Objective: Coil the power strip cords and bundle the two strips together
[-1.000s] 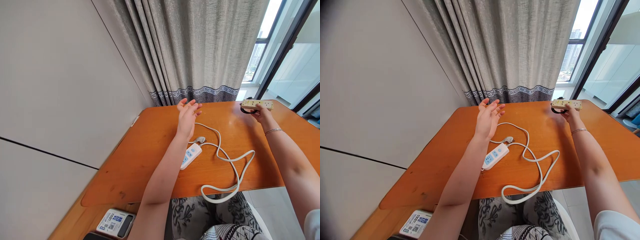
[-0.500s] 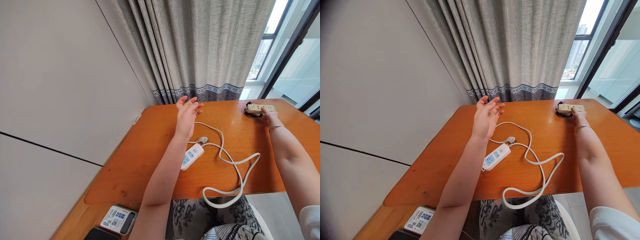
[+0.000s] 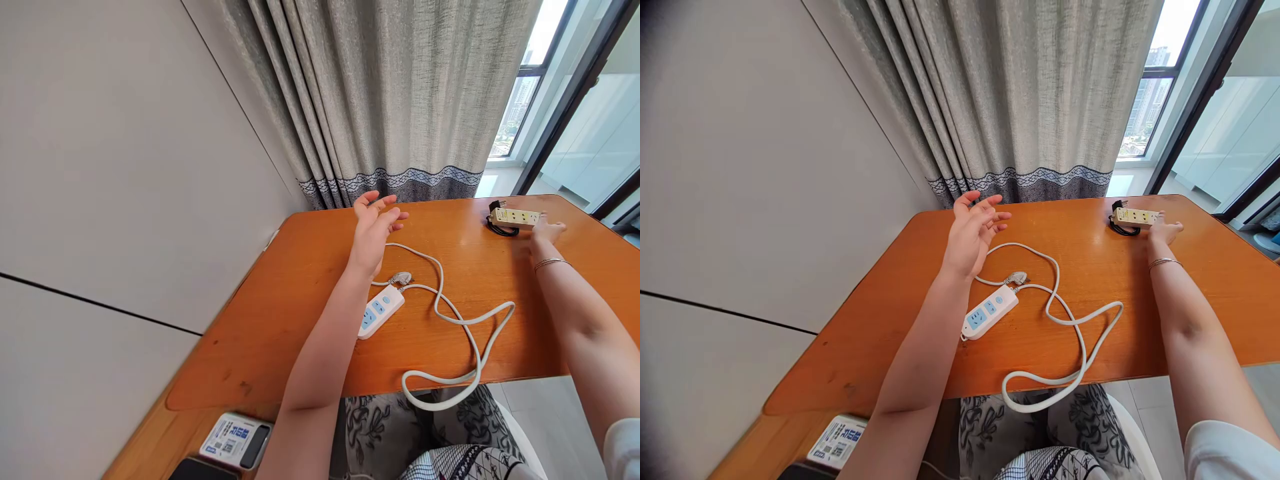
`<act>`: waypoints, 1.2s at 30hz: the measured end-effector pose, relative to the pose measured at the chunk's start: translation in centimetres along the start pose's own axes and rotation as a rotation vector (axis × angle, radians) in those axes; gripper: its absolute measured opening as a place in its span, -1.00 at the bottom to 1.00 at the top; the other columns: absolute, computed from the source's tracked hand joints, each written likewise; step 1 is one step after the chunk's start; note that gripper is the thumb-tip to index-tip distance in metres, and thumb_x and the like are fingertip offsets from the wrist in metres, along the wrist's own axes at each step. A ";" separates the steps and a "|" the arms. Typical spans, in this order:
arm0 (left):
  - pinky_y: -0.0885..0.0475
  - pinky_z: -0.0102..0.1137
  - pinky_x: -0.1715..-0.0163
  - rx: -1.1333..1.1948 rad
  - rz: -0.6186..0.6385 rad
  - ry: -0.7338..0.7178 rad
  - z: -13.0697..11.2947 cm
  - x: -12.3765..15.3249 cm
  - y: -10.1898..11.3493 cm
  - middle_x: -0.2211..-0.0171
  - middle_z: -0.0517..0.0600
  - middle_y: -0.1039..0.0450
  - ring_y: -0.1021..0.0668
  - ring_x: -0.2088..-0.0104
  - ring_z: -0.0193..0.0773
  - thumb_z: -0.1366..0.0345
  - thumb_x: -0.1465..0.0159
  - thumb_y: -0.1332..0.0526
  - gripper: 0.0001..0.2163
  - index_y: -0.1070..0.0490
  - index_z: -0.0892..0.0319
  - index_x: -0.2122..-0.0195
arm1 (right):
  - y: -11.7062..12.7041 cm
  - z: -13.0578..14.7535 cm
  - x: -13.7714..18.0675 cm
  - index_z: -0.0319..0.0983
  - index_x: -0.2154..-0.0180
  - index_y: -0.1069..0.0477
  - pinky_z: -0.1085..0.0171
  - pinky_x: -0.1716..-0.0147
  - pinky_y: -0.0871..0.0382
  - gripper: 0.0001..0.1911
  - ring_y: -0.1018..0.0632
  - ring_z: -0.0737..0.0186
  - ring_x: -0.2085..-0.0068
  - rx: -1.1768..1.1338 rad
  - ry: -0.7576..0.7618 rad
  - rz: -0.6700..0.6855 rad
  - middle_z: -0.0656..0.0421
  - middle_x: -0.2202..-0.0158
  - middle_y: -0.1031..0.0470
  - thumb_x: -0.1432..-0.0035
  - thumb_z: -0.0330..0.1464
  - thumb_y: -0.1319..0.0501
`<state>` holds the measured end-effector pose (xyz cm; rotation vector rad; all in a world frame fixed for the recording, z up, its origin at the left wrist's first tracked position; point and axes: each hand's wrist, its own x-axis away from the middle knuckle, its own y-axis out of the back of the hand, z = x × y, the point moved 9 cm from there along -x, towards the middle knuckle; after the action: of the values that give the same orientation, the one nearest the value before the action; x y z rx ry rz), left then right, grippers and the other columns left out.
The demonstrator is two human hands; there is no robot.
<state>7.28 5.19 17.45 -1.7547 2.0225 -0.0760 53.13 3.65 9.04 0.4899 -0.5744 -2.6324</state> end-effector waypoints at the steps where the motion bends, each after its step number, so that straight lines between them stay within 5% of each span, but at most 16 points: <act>1: -0.44 -0.37 0.22 -0.016 0.008 -0.021 -0.2 -0.1 0.1 0.02 -0.03 -0.43 -0.61 0.24 -0.31 0.26 -0.11 -0.30 -0.59 -0.14 0.01 0.08 | -0.1 0.5 0.3 -0.26 0.06 -0.29 0.16 0.14 -0.36 -0.82 -0.48 0.11 0.06 -0.031 -0.026 -0.006 -0.15 0.07 -0.39 -0.40 -0.38 0.02; 6: -0.44 -0.39 0.22 -0.086 0.031 -0.088 -1.4 -0.4 0.7 0.06 -0.05 -0.49 -0.59 0.29 -0.35 0.28 -0.14 -0.28 -0.72 -0.26 0.04 0.14 | -3.7 5.8 5.0 -0.24 0.13 -0.42 0.33 0.33 -0.39 -0.86 -0.47 0.34 0.36 -0.216 0.034 0.294 0.13 0.27 -0.47 -0.26 -0.40 -0.18; 8: -0.44 -0.41 0.23 -0.135 0.057 -0.094 -1.7 -0.5 0.6 0.12 -0.04 -0.51 -0.58 0.31 -0.36 0.29 -0.17 -0.27 -0.80 -0.31 0.07 0.20 | -6.2 9.8 9.9 -0.23 0.23 -0.47 0.35 0.38 -0.37 -0.83 -0.44 0.37 0.44 -0.281 0.228 0.645 0.19 0.37 -0.48 -0.15 -0.29 -0.30; 11: -0.43 -0.41 0.22 -0.262 0.116 -0.102 -1.7 -0.5 0.3 0.27 -0.05 -0.52 -0.55 0.34 -0.35 0.30 -0.18 -0.27 -0.88 -0.35 0.12 0.28 | -8.3 14.3 20.7 -0.23 0.25 -0.52 0.27 0.25 -0.42 -0.66 -0.55 0.24 0.30 -0.116 0.641 1.252 0.11 0.26 -0.59 -0.06 -0.12 -0.37; 14: -0.42 -0.40 0.19 -0.471 0.209 -0.094 -1.0 -0.3 -0.2 0.33 -0.06 -0.49 -0.52 0.33 -0.32 0.30 -0.21 -0.27 -0.92 -0.39 0.14 0.31 | -8.7 14.5 28.0 -0.23 0.20 -0.55 0.25 0.18 -0.40 -0.70 -0.58 0.19 0.23 0.227 0.900 1.526 0.11 0.21 -0.64 -0.15 -0.15 -0.30; 20: -0.40 -0.32 0.25 -0.983 0.512 0.033 2.4 1.1 -1.8 0.31 0.01 -0.55 -0.55 0.27 -0.16 0.15 -0.27 -0.25 -0.84 -0.43 0.13 0.31 | -11.3 11.1 30.8 -0.21 0.21 -0.58 0.28 0.38 -0.31 -0.74 -0.60 0.13 0.27 0.789 1.070 1.426 0.10 0.27 -0.63 -0.12 -0.19 -0.34; 24: -0.40 -0.31 0.24 -1.176 0.699 0.113 4.9 2.0 -2.3 0.23 0.03 -0.59 -0.58 0.22 -0.13 0.21 -0.28 -0.19 -0.88 -0.43 0.12 0.24 | -12.0 10.0 31.0 -0.24 0.23 -0.58 0.25 0.36 -0.33 -0.81 -0.63 0.01 0.18 0.909 1.111 1.342 0.00 0.22 -0.63 -0.10 -0.33 -0.29; 27: -0.41 -0.33 0.28 -1.227 0.816 0.164 6.4 2.5 -2.6 0.23 0.02 -0.59 -0.59 0.24 -0.14 0.33 -0.20 -0.21 -0.90 -0.41 0.13 0.24 | -11.3 11.0 30.8 -0.23 0.21 -0.57 0.24 0.34 -0.32 -0.80 -0.63 -0.01 0.16 0.888 1.121 1.288 -0.03 0.20 -0.63 -0.16 -0.36 -0.20; 30: -0.41 -0.34 0.31 -1.181 0.765 0.169 6.5 2.3 -2.5 0.25 0.02 -0.59 -0.59 0.25 -0.15 0.35 -0.16 -0.23 -0.86 -0.38 0.12 0.24 | -9.8 13.4 30.0 -0.23 0.13 -0.52 0.20 0.26 -0.31 -0.75 -0.62 -0.03 0.12 0.788 1.153 1.179 -0.05 0.15 -0.62 -0.27 -0.31 -0.12; 36: -0.30 -0.37 0.47 -0.846 0.734 0.179 4.8 2.4 -3.3 0.50 -0.07 -0.46 -0.47 0.50 -0.25 0.10 -0.30 -0.15 -0.79 -0.36 0.12 0.34 | -4.9 18.5 27.9 -0.22 0.14 -0.40 0.14 0.03 -0.19 -0.86 -0.57 0.04 0.10 0.279 1.193 0.896 0.02 0.17 -0.61 -0.29 -0.36 -0.12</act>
<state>11.98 3.47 13.52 -1.2625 2.9596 1.0066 20.10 1.05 15.68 1.3314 -0.5323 -1.1084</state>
